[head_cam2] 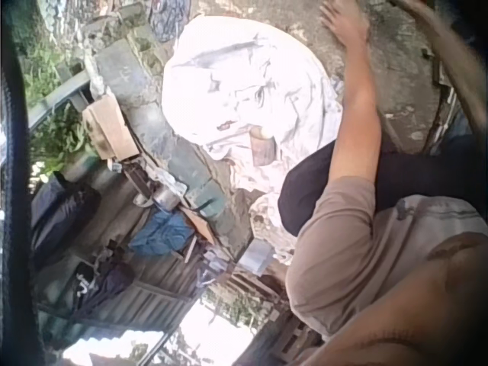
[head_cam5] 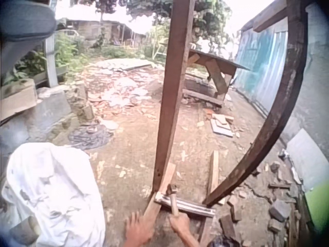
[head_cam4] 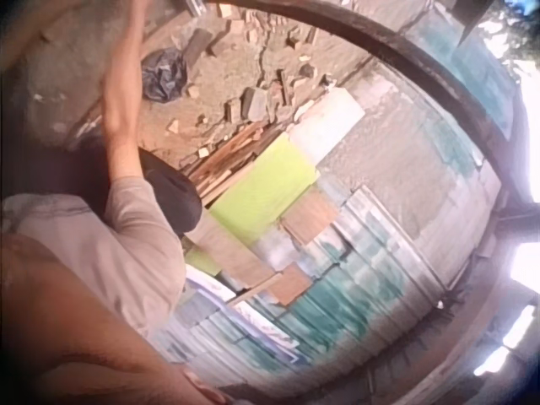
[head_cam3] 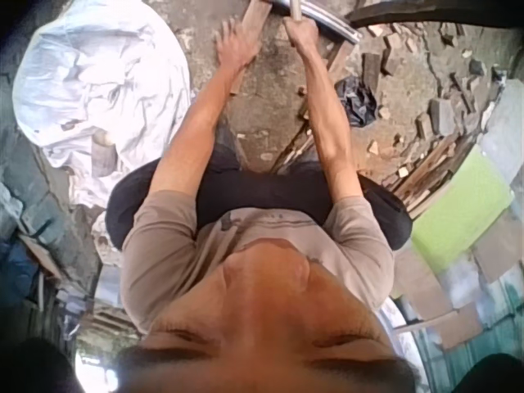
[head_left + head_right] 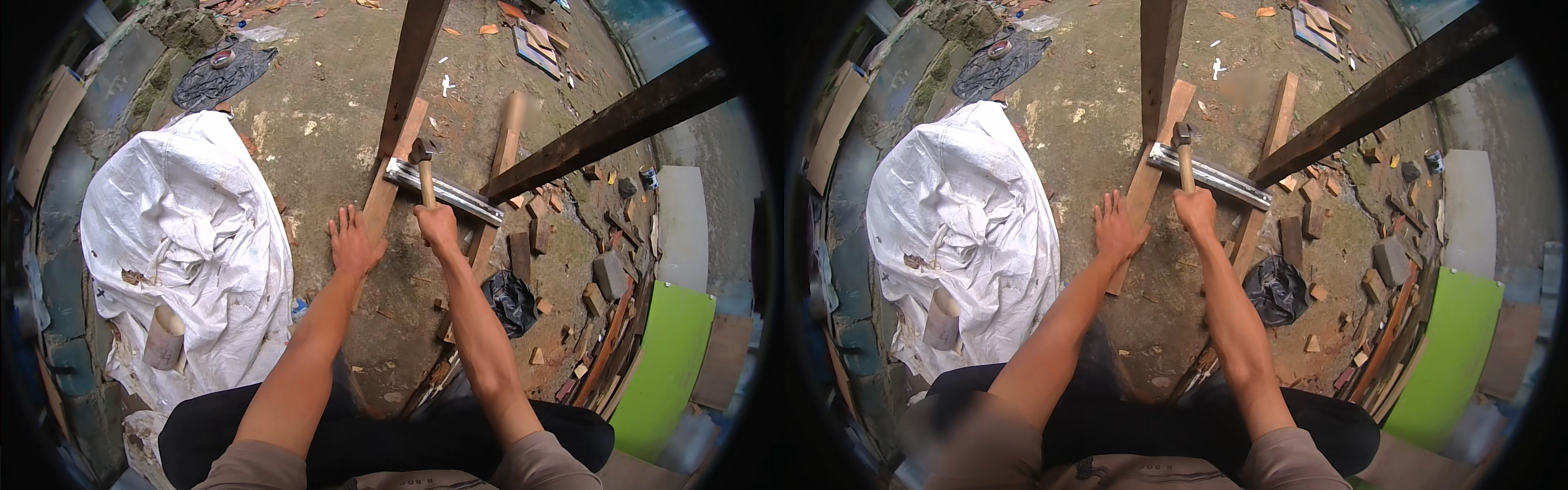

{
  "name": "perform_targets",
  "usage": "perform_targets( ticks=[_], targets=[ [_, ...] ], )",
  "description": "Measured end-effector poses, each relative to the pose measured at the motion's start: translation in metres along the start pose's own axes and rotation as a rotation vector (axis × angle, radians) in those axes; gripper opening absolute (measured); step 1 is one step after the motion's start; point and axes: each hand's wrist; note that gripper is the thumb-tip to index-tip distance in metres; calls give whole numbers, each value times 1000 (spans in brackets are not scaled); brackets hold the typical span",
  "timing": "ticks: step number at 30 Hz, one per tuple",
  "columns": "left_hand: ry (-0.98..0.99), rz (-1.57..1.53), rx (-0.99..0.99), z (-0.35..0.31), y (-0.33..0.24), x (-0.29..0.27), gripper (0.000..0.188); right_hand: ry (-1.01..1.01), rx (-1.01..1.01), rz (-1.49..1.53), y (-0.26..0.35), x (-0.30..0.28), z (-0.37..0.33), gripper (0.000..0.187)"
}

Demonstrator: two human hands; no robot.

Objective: The person sits on the ground and repeatedly hammers nails into a metal bracket attached to a wooden frame. They retrieve nails from a black plastic bag and continue hammering along the bracket.

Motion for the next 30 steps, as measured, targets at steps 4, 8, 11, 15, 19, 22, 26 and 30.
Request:
perform_targets(
  ticks=[4, 8, 11, 15, 19, 22, 26, 30],
  targets=[
    [14, 9, -30, 4, -2, -7, 96, -13, -40, -129, -28, -7, -20, 40],
    [19, 9, -29, 3, -5, -4, 97, 49, 6, -253, -70, -23, -42, 44],
    [0, 5, -25, 2, -9, -4, 96, 111, 2, -515, -78, -58, -55, 43],
    [-218, 134, 61, 1, -10, 5, 94, 148, -46, -934, -56, -135, -99, 32],
    [-384, 210, 466, 18, -2, 12, 87, 91, -35, -1314, -37, -209, -164, 21],
    [-367, 218, 643, 23, -33, 4, 75, 20, 59, -1411, -50, -254, -217, 19],
    [-444, 128, 908, 28, -106, 3, 52, 19, 255, -1405, -62, -289, -263, 21],
    [-156, -28, 1131, 11, -198, 47, 27, 114, 445, -1358, -61, -316, -283, 33]
  ],
)
Point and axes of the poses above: each hand's wrist, its own z-axis towards the middle knuckle, its own x-axis out of the palm, y = z × x, and after that the axes turned 10 degrees about y, right-handed
